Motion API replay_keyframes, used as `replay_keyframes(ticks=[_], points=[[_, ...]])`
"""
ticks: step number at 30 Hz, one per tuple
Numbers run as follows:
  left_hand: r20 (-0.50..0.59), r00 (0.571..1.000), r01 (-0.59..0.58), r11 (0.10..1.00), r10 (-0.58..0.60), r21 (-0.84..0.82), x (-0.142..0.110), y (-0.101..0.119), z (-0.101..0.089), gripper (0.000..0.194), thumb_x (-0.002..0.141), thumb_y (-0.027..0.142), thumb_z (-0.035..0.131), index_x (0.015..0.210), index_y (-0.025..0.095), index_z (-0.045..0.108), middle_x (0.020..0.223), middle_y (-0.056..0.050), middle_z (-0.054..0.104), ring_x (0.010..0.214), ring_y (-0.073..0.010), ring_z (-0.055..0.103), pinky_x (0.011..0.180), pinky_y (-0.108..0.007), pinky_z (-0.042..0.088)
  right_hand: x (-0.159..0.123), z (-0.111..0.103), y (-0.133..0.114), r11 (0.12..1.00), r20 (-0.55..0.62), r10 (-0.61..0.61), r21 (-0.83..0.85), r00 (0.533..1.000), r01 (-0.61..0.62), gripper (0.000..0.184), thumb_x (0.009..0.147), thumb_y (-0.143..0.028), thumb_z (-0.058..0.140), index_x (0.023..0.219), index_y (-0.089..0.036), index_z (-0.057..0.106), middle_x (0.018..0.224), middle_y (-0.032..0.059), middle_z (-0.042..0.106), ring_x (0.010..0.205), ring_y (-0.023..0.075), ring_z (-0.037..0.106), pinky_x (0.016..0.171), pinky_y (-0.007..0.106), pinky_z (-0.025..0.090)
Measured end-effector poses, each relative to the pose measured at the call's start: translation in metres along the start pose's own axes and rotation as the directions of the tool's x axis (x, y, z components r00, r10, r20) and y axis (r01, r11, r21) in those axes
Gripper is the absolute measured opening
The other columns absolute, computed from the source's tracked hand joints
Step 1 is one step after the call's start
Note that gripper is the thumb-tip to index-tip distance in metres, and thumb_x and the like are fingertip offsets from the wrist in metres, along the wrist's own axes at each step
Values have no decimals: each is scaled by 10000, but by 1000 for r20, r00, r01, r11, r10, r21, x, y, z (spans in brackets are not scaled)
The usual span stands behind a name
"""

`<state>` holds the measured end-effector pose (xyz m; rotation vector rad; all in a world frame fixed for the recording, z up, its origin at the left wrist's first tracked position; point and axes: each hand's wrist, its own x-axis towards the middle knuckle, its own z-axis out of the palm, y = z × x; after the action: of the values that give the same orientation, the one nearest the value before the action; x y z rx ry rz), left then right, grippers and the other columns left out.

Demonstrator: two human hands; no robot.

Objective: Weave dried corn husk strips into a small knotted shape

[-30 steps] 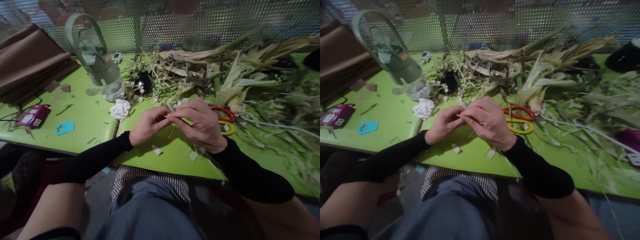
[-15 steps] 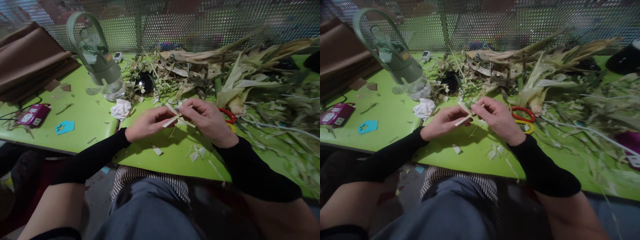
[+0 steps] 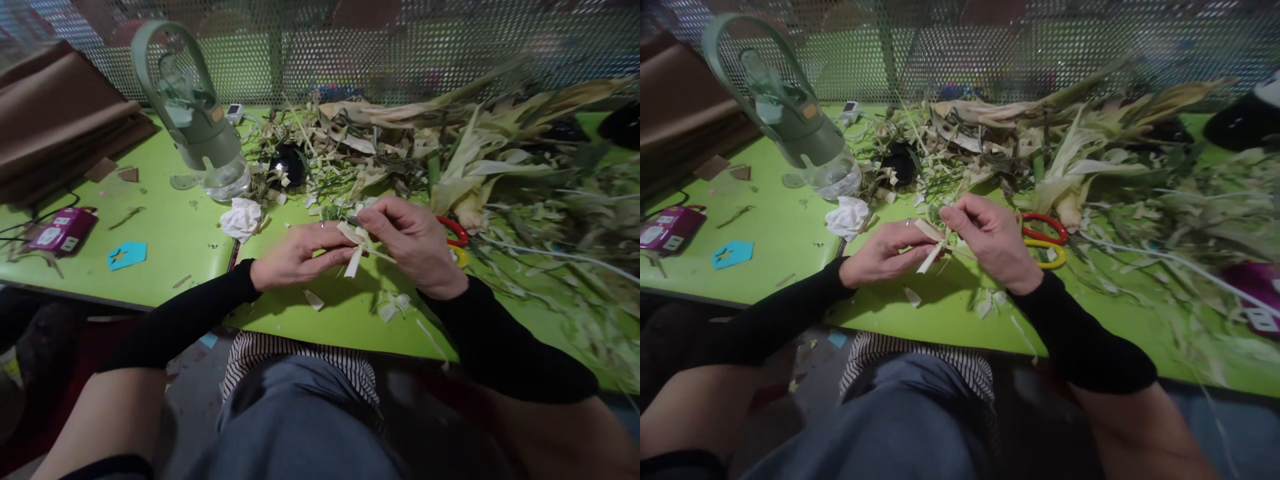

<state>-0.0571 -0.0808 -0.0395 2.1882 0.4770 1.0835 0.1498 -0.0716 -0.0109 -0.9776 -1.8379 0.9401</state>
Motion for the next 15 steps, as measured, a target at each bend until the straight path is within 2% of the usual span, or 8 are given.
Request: replay_keyframes(ticks=[2,4,6,8,11,13,15], points=[[-4,999,-36,999,36,21,-1,-1,2,252,1072,319,560,1035,168,758,955,-73,790,884,-137,711,824,-261,557,0,1,0,1000,18,-1,15,1000,0,526,953,-649,691,661,-238,542,631,-39,431,583,131,343,582,330,306],[-7,1000,-21,999,21,28,-2,-3,5,249,1068,329,568,1024,168,753,933,-66,780,847,-129,692,808,-258,552,1,1,2,999,43,20,32,999,-21,543,943,-663,695,650,-237,526,638,-37,427,592,132,345,585,328,308],[-32,998,54,998,-55,-13,-1,-4,9,297,1072,371,557,991,152,738,891,-62,758,799,-117,664,789,-249,542,2,0,5,996,70,76,48,995,-80,555,937,-664,700,640,-237,506,637,-35,417,589,132,345,578,325,311],[-60,983,168,981,-175,-97,0,-4,11,373,1074,444,544,960,134,717,851,-58,725,763,-108,634,760,-239,528,3,-2,9,991,38,115,63,993,-118,520,955,-642,687,666,-240,531,652,-29,444,595,136,377,583,321,340],[-55,953,283,939,-299,-195,2,-6,13,431,1045,532,573,954,131,702,849,-50,692,750,-105,615,714,-230,503,5,-5,12,997,-44,69,45,997,-67,416,1005,-628,611,846,-250,681,803,13,608,723,169,532,691,338,448],[-48,953,281,934,-298,-220,1,-7,13,420,1032,534,598,967,134,709,859,-46,687,767,-107,620,723,-234,505,5,-6,12,1000,9,10,2,1000,-10,387,977,-626,656,919,-253,736,910,43,678,824,199,603,763,366,487],[-43,958,264,935,-282,-236,0,-9,12,398,1037,513,599,992,136,720,877,-47,688,787,-109,630,754,-242,522,5,-5,11,999,72,-34,-12,997,34,354,924,-596,744,841,-253,737,891,44,691,830,213,621,780,385,501]])
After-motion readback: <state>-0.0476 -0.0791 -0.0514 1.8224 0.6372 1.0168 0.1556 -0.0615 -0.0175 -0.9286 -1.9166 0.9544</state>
